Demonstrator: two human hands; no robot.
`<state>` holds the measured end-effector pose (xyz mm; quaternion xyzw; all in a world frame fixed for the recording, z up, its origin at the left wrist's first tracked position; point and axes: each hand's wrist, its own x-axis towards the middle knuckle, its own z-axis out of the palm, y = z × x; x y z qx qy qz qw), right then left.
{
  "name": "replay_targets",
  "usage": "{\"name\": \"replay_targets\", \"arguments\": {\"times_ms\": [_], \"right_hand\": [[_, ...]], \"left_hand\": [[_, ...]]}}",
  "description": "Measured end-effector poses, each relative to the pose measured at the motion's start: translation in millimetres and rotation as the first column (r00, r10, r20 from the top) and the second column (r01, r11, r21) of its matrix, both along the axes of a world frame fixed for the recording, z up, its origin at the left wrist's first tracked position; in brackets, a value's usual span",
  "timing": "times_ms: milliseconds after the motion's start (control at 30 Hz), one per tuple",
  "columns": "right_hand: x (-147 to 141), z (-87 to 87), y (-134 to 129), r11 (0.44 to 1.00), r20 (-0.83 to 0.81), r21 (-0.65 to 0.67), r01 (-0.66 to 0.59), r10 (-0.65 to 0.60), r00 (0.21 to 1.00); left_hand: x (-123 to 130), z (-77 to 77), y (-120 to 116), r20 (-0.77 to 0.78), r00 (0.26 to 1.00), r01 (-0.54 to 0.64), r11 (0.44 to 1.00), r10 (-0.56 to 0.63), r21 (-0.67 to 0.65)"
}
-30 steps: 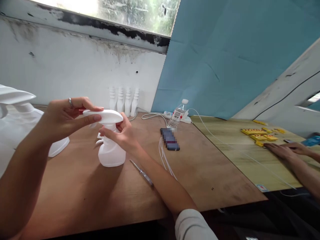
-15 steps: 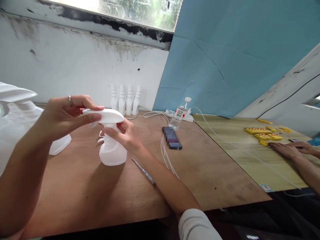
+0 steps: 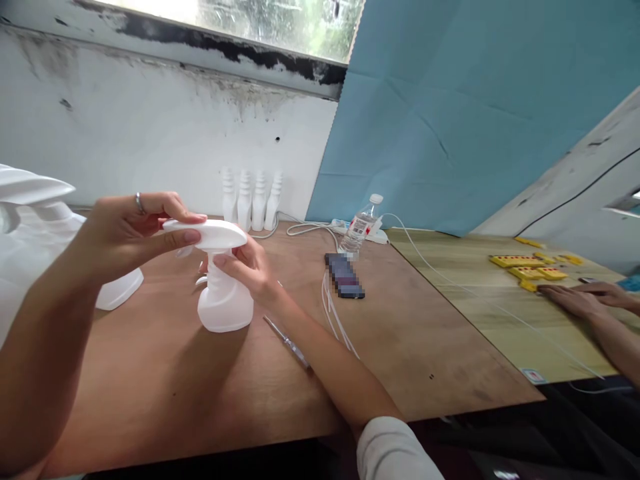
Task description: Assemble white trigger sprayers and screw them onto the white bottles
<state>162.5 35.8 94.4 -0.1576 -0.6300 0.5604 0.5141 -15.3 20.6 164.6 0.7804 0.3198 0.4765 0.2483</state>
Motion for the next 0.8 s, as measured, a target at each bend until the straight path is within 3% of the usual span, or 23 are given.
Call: {"name": "replay_targets", "arguments": {"times_ms": [133, 300, 433, 600, 800], "right_hand": [[0.3, -0.2, 0.4, 0.992, 0.007, -0.028, 0.122, -0.121, 0.993], [1.0, -0.7, 1.9, 1.000, 0.003, -0.007, -0.021, 0.021, 1.000], [-0.8, -0.5, 1.8, 0.996, -0.019, -0.037, 0.083, -0.083, 0.996], [1.7, -1.2, 0.6, 1.000, 0.011, -0.001, -0.003, 0.003, 1.000], [-0.5, 1.6, -2.2, 0.996, 0.050, -0.011, 0.088, -0.087, 0.995]], "left_hand": [[-0.1, -0.6, 0.5, -0.020, 1.000, -0.024, 1.000, 0.024, 0.010], [-0.1, -1.0, -0.4, -0.018, 1.000, -0.010, 1.000, 0.009, -0.005], [-0.6, -1.1, -0.1, -0.016, 1.000, -0.013, 1.000, 0.012, -0.005], [-1.4, -0.4, 0.5, -0.002, 1.000, 0.023, 1.000, -0.023, -0.021], [-0.5, 0.0, 0.3, -0.024, 1.000, -0.019, 1.000, 0.018, -0.021]]}}
